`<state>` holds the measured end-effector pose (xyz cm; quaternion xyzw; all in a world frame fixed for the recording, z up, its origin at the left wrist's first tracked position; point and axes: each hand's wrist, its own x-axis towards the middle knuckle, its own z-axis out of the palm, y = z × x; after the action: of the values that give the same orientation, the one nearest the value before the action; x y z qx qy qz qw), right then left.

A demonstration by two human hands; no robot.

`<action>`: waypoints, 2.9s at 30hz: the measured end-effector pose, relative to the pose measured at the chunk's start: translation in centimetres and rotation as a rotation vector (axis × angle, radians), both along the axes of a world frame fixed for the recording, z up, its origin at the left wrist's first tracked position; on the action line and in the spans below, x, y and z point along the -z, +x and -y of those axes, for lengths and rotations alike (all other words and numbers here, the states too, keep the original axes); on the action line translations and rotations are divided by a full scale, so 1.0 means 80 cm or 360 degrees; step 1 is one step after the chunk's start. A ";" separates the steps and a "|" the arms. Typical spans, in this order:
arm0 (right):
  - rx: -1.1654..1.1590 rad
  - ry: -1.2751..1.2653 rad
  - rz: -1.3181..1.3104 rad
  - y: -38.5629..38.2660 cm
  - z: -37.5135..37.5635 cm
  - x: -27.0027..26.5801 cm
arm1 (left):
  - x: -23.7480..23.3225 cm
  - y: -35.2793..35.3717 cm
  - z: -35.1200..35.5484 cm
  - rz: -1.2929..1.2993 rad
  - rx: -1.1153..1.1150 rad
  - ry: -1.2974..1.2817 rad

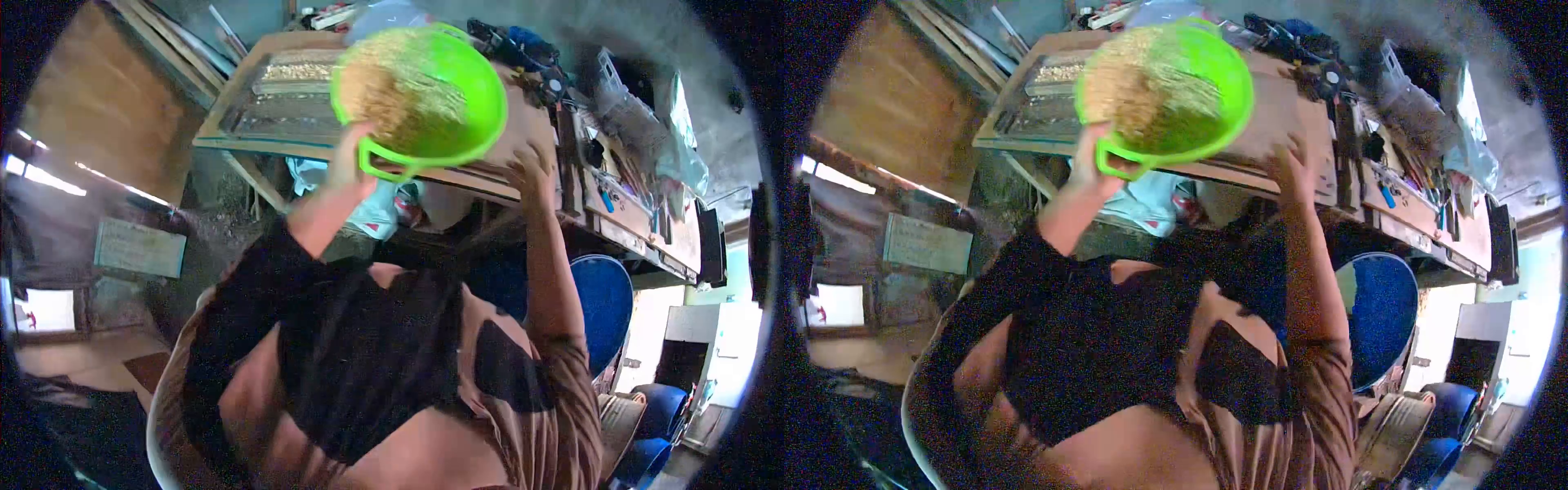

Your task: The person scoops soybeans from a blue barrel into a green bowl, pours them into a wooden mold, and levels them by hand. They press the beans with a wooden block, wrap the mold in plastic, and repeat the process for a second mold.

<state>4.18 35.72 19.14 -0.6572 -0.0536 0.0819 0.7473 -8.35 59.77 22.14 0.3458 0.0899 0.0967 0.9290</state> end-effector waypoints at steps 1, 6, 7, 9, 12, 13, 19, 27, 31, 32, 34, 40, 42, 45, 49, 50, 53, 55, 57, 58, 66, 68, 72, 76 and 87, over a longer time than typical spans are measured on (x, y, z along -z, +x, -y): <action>0.0014 -0.0252 -0.0016 0.009 -0.042 -0.003 | 0.002 -0.011 -0.042 -0.0071 -0.0117 0.0122; -0.0239 -0.1011 0.0462 0.097 -0.215 0.036 | -0.002 -0.045 -0.183 -0.0282 -0.0583 0.0280; -0.0094 -0.1163 0.0556 0.106 -0.241 0.043 | 0.003 -0.048 -0.204 -0.0199 -0.0586 0.0261; 0.0072 -0.1317 0.0637 0.120 -0.272 0.049 | 0.006 -0.057 -0.232 -0.0142 -0.0552 0.0234; 0.0204 -0.1546 0.0409 0.130 -0.291 0.051 | 0.016 -0.054 -0.255 0.0039 -0.0477 0.0184; 0.0171 -0.1670 0.0406 0.127 -0.292 0.045 | 0.016 -0.050 -0.261 0.0031 -0.0472 0.0179; 0.0037 -0.1658 0.0470 0.126 -0.280 0.070 | 0.019 -0.011 -0.271 0.0039 -0.0410 0.0165; -0.0099 -0.1316 0.0283 0.138 -0.240 0.069 | 0.041 0.063 -0.282 -0.0508 -0.0287 0.0266; -0.0285 -0.1387 0.0207 0.161 -0.230 0.078 | 0.052 0.066 -0.277 -0.0689 -0.0359 0.0208; -0.0321 -0.1309 0.0146 0.169 -0.228 0.090 | 0.053 0.065 -0.276 -0.0699 -0.0369 0.0211; -0.0377 -0.1223 0.0090 0.179 -0.223 0.099 | 0.054 0.062 -0.276 -0.0674 -0.0267 0.0288; 0.0042 -0.1311 0.0759 0.170 -0.233 0.016 | 0.017 0.066 -0.258 -0.0375 -0.0170 0.0270; -0.0036 -0.1056 0.1185 0.157 -0.266 -0.033 | -0.005 0.068 -0.252 -0.0401 -0.0194 0.0474; -0.0370 -0.0744 0.1574 0.124 -0.327 -0.084 | 0.024 0.091 -0.297 -0.0489 -0.0075 0.0694; -0.0569 -0.1158 0.1704 0.128 -0.392 -0.078 | 0.041 0.126 -0.324 -0.0295 -0.0262 0.0638; -0.0556 -0.1164 0.1708 0.130 -0.404 -0.081 | 0.052 0.129 -0.332 -0.0370 -0.0272 0.0596; -0.1077 -0.1692 0.1552 0.138 -0.430 -0.074 | 0.056 0.119 -0.331 -0.0350 -0.0291 0.0669; -0.1116 -0.1538 0.1677 0.180 -0.456 -0.011 | 0.055 0.121 -0.338 -0.0233 -0.0208 0.0819; -0.1246 -0.0975 0.1113 0.177 -0.456 0.011 | 0.049 0.123 -0.337 -0.0251 -0.0194 0.0812; -0.1245 -0.0974 0.1097 0.167 -0.455 0.014 | 0.048 0.124 -0.338 -0.0256 -0.0198 0.0802; -0.1860 -0.1201 0.1194 0.074 -0.463 -0.022 | 0.032 0.121 -0.325 -0.0500 -0.0324 0.0754; -0.1752 -0.0765 0.0732 0.082 -0.480 0.025 | 0.046 0.117 -0.328 -0.0768 -0.0368 0.0862; -0.1202 0.0624 -0.1276 0.054 -0.494 -0.006 | 0.075 0.104 -0.331 -0.0461 -0.0174 0.0777; -0.1000 0.0767 -0.1240 0.066 -0.487 0.020 | 0.032 0.070 -0.297 -0.0470 -0.0295 0.0561; -0.0991 0.0929 -0.0849 0.169 -0.424 0.001 | 0.028 0.046 -0.289 -0.0564 -0.0182 0.0346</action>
<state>17.73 69.61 19.06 -0.3297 -0.0750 0.4477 0.8278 -4.65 82.87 19.90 0.4499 0.2603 0.0960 0.8489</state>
